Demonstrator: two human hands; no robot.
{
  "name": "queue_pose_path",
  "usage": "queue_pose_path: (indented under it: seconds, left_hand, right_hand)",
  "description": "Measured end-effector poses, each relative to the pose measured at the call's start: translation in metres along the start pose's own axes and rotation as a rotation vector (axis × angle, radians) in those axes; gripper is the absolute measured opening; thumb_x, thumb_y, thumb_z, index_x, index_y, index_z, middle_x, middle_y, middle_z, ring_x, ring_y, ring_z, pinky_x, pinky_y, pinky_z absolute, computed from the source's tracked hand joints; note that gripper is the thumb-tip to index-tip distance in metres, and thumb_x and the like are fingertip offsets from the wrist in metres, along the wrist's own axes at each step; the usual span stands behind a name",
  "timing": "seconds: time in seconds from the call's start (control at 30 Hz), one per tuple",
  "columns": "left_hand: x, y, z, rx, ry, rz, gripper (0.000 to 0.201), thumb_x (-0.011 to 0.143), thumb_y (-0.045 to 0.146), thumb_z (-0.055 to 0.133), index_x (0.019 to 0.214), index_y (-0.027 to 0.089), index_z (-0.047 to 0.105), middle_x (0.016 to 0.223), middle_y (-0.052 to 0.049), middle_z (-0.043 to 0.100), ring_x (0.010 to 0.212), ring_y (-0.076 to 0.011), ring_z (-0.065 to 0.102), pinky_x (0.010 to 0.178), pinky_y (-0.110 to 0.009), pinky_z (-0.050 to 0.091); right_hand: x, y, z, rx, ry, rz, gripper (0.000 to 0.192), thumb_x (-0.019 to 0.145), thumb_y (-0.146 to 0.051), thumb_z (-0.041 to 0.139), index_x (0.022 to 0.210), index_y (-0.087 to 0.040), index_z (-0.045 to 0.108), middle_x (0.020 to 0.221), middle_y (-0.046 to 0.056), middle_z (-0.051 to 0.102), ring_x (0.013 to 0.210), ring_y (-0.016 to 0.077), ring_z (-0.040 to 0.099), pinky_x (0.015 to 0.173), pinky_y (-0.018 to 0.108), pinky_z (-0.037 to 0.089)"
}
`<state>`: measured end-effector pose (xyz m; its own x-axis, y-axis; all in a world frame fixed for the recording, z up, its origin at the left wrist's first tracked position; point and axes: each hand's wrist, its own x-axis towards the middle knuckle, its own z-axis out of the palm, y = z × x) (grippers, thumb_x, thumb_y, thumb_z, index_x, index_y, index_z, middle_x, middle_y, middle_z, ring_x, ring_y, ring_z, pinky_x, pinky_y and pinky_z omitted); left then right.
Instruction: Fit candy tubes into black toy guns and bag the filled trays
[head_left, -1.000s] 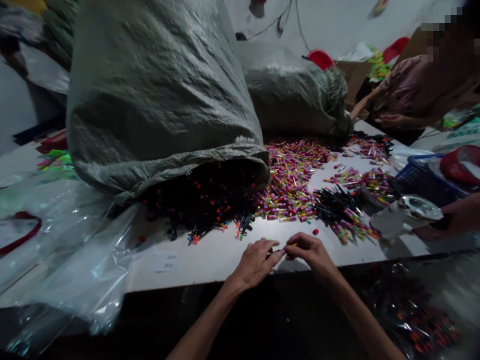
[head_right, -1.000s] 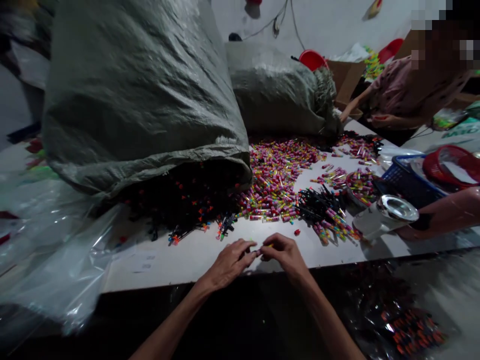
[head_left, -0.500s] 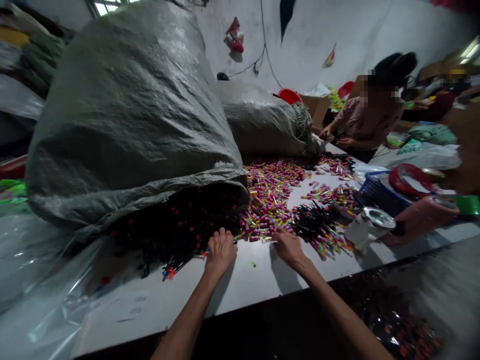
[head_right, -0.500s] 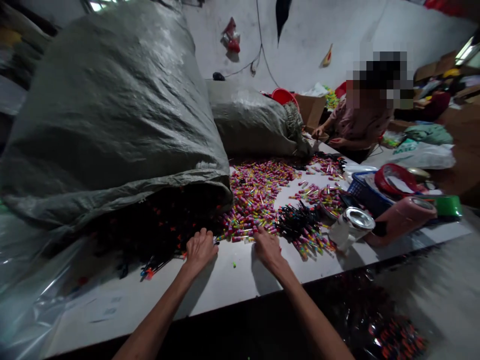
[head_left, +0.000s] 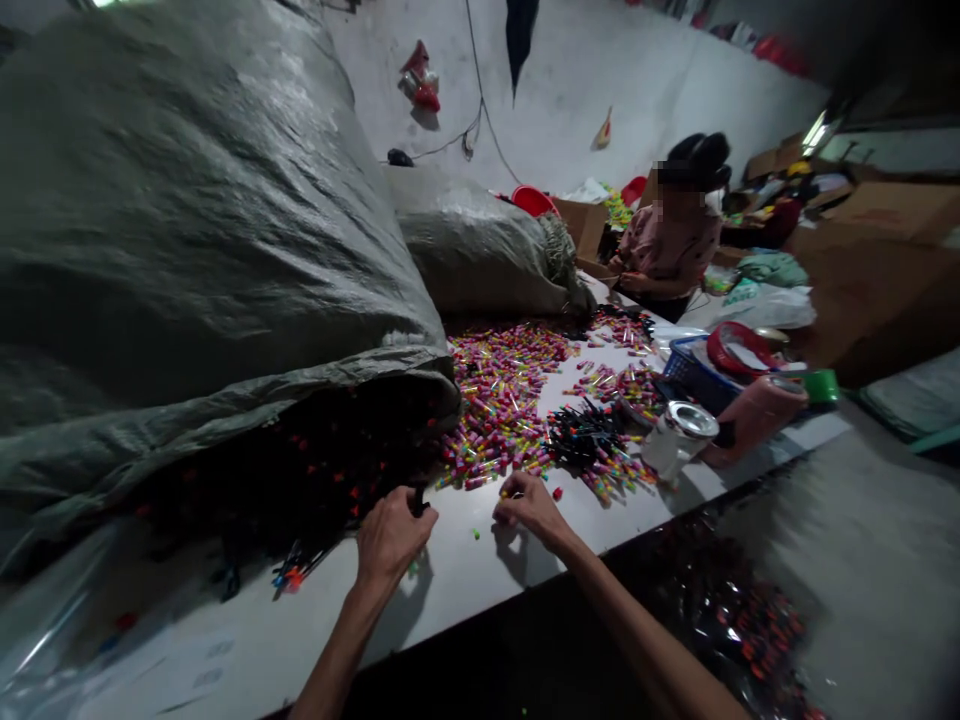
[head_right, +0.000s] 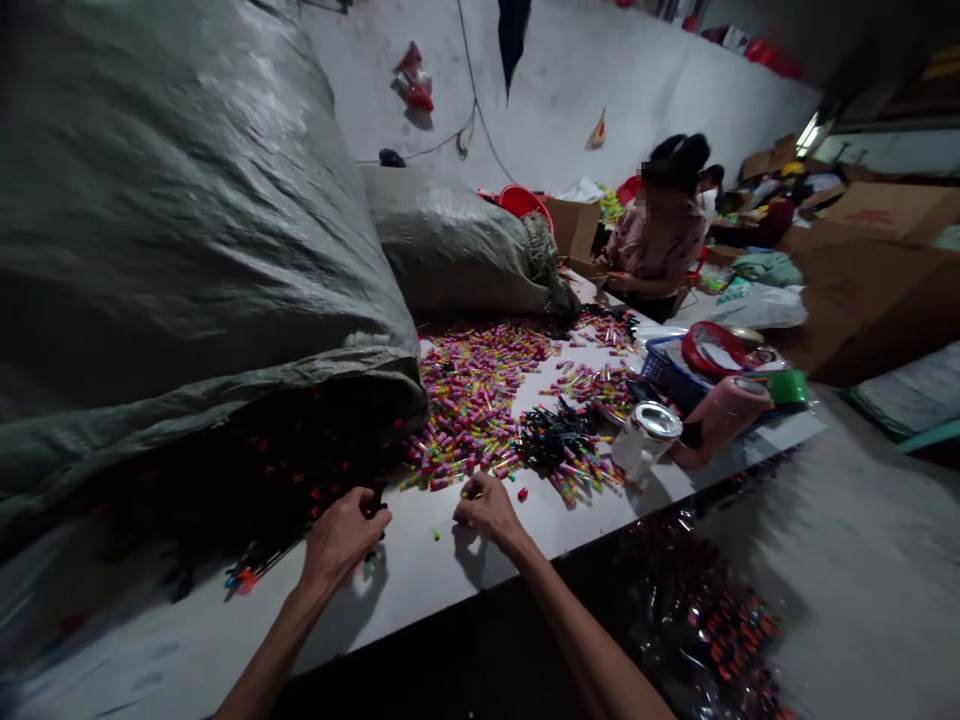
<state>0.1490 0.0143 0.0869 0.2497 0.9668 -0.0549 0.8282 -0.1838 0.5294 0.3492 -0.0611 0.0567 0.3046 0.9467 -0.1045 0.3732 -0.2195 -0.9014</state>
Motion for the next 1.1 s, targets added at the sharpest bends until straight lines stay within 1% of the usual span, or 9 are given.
queue_pose_path:
  seconds: [0.07, 0.17, 0.23, 0.3, 0.4, 0.53, 0.67, 0.87, 1.1]
  left_hand:
    - [-0.016, -0.002, -0.003, -0.484, -0.116, -0.108, 0.029, 0.066, 0.033, 0.053, 0.088, 0.016, 0.06, 0.085, -0.009, 0.066, 0.084, -0.0245, 0.061, 0.072, -0.032, 0.045]
    - [-0.038, 0.001, 0.002, -1.135, -0.363, -0.317, 0.034, 0.066, 0.032, 0.052, 0.093, 0.013, 0.059, 0.082, -0.009, 0.067, 0.074, -0.0215, 0.062, 0.065, -0.032, 0.049]
    - [-0.049, 0.004, 0.007, -1.352, -0.517, -0.446, 0.036, 0.067, 0.03, 0.052, 0.097, 0.012, 0.058, 0.08, -0.009, 0.066, 0.068, -0.0204, 0.062, 0.064, -0.035, 0.05]
    - [-0.057, 0.007, 0.012, -1.419, -0.599, -0.461, 0.034, 0.07, 0.031, 0.054, 0.098, 0.013, 0.059, 0.081, -0.007, 0.064, 0.067, -0.0183, 0.061, 0.063, -0.034, 0.051]
    - [-0.065, 0.009, 0.016, -1.248, -0.596, -0.286, 0.029, 0.075, 0.039, 0.058, 0.088, 0.013, 0.06, 0.072, -0.003, 0.061, 0.058, -0.0123, 0.055, 0.055, -0.024, 0.043]
    - [-0.071, 0.012, 0.013, -0.783, -0.454, 0.013, 0.035, 0.082, 0.045, 0.05, 0.068, 0.014, 0.059, 0.056, 0.002, 0.049, 0.052, -0.0091, 0.043, 0.05, -0.021, 0.03]
    - [-0.077, 0.018, 0.003, -0.414, -0.303, 0.232, 0.03, 0.088, 0.035, 0.04, 0.076, 0.018, 0.062, 0.069, 0.0, 0.056, 0.066, -0.0124, 0.05, 0.06, -0.023, 0.034]
    - [-0.082, 0.016, -0.003, -0.022, -0.238, 0.38, 0.027, 0.091, 0.028, 0.037, 0.083, 0.021, 0.062, 0.079, 0.0, 0.06, 0.072, -0.0129, 0.055, 0.063, -0.024, 0.033]
    - [-0.083, 0.015, 0.005, 0.121, -0.239, 0.426, 0.026, 0.093, 0.03, 0.038, 0.083, 0.022, 0.061, 0.079, 0.001, 0.061, 0.073, -0.0136, 0.057, 0.061, -0.024, 0.033]
  right_hand:
    - [-0.012, 0.001, 0.005, 0.246, -0.002, 0.05, 0.011, 0.069, -0.025, 0.057, 0.073, -0.018, 0.049, 0.061, 0.0, 0.064, 0.052, 0.0141, 0.059, 0.05, 0.024, 0.046]
    - [-0.024, -0.006, 0.009, 0.723, -0.041, 0.129, 0.023, 0.065, -0.026, 0.067, 0.081, -0.016, 0.054, 0.071, 0.004, 0.068, 0.057, 0.0132, 0.061, 0.057, 0.025, 0.047]
    - [-0.027, -0.014, 0.011, 0.85, -0.09, 0.14, 0.028, 0.064, -0.026, 0.072, 0.084, -0.015, 0.056, 0.074, 0.005, 0.069, 0.058, 0.0134, 0.061, 0.059, 0.026, 0.047]
    - [-0.029, -0.021, 0.013, 0.833, -0.115, 0.121, 0.03, 0.064, -0.028, 0.075, 0.083, -0.014, 0.058, 0.073, 0.006, 0.07, 0.056, 0.0134, 0.061, 0.057, 0.026, 0.046]
    - [-0.032, -0.026, 0.016, 0.8, -0.14, 0.117, 0.03, 0.063, -0.031, 0.077, 0.081, -0.014, 0.059, 0.074, 0.007, 0.07, 0.055, 0.0132, 0.06, 0.054, 0.025, 0.044]
    - [-0.037, -0.026, 0.015, 0.796, -0.198, 0.127, 0.028, 0.063, -0.029, 0.078, 0.079, -0.014, 0.06, 0.072, 0.005, 0.07, 0.054, 0.0131, 0.061, 0.053, 0.024, 0.043]
    - [-0.04, -0.024, 0.011, 0.799, -0.268, 0.14, 0.029, 0.061, -0.028, 0.08, 0.08, -0.014, 0.063, 0.072, 0.004, 0.071, 0.058, 0.0143, 0.064, 0.059, 0.026, 0.047]
    - [-0.047, -0.019, 0.003, 0.74, -0.346, 0.158, 0.027, 0.061, -0.027, 0.08, 0.081, -0.013, 0.069, 0.072, 0.005, 0.07, 0.064, 0.0162, 0.066, 0.064, 0.028, 0.05]
    - [-0.053, -0.012, 0.002, 0.797, -0.335, 0.202, 0.023, 0.063, -0.028, 0.08, 0.079, -0.013, 0.071, 0.069, 0.004, 0.069, 0.058, 0.0137, 0.063, 0.058, 0.026, 0.048]
